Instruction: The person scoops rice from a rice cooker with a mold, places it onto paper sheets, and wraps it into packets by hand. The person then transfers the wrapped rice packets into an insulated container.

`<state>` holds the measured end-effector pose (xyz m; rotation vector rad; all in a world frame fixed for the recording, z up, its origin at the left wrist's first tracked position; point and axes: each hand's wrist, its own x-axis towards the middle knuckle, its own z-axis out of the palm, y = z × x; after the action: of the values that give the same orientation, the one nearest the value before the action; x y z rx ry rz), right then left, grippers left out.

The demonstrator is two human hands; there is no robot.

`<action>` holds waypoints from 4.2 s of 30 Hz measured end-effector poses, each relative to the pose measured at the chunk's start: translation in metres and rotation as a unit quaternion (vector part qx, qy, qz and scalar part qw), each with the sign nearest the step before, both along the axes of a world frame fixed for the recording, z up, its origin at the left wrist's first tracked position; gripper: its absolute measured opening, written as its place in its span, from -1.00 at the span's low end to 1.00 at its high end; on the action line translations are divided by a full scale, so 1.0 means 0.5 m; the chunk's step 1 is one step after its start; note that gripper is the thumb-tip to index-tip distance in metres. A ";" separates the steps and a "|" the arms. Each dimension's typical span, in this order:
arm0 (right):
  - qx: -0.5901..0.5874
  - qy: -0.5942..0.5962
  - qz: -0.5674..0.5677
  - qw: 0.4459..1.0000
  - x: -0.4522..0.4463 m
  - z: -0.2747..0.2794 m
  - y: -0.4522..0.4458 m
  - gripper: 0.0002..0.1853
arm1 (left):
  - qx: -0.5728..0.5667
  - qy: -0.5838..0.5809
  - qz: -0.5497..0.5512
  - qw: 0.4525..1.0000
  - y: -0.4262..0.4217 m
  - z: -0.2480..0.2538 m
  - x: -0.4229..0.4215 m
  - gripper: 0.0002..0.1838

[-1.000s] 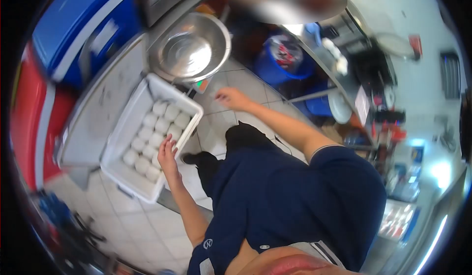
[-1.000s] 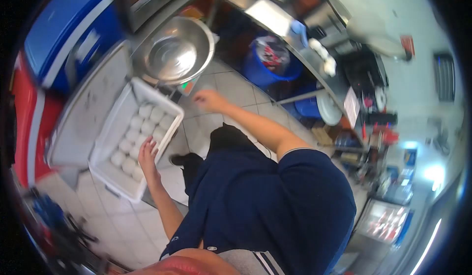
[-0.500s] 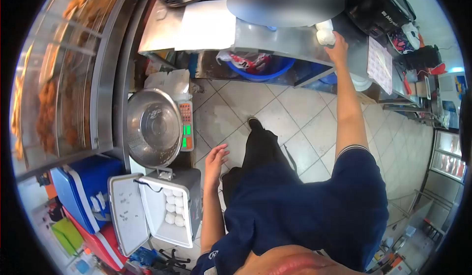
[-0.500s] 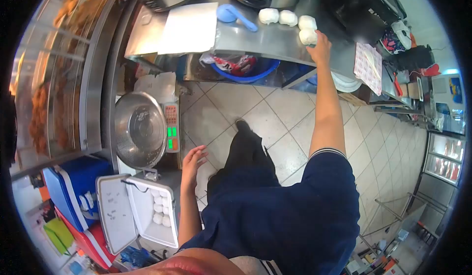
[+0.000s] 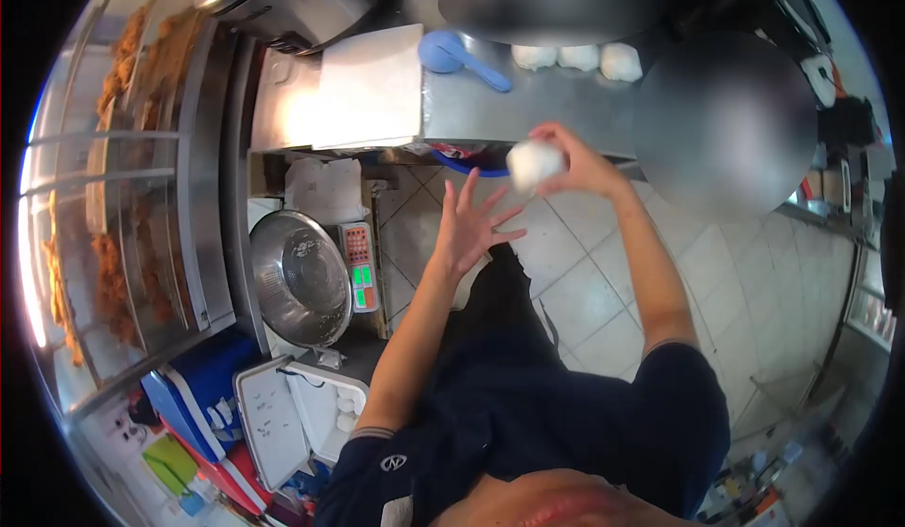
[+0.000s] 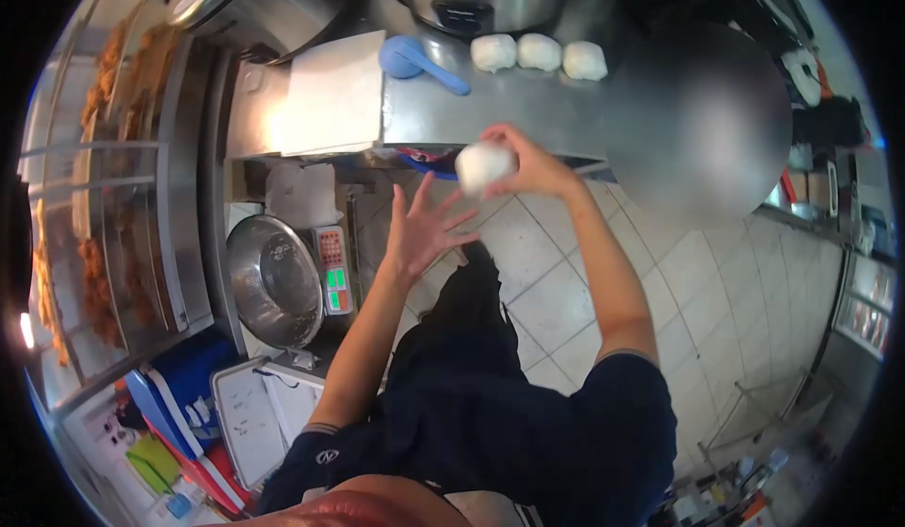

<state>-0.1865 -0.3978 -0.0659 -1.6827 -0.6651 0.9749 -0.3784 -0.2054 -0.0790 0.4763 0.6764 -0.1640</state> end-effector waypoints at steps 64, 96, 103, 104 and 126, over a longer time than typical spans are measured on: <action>-0.147 -0.053 0.590 0.792 -1.802 -0.495 0.849 -0.12 | 0.153 0.266 0.552 0.775 0.026 -0.153 -1.593 -0.45; -0.210 -0.605 -0.199 0.742 0.257 -0.166 0.150 -0.29 | 0.339 0.026 -0.157 0.927 0.179 0.017 -0.382 -0.67; -0.285 -0.504 -0.135 0.804 0.217 -0.126 0.191 -0.25 | 0.348 0.003 -0.221 0.911 0.176 0.006 -0.170 -0.69; -0.259 -0.433 -0.152 0.850 0.203 -0.140 0.184 -0.23 | 0.350 -0.017 -0.227 0.909 0.173 0.002 -0.146 -0.68; -0.329 -0.457 -0.104 0.819 0.349 -0.224 0.071 -0.18 | 0.098 0.010 0.040 0.994 0.138 -0.064 -0.298 -0.25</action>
<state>-0.0119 -0.3623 -0.1779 -2.8216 -0.7550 0.1454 -0.5276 -0.1367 -0.1111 0.6345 0.7341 -0.0268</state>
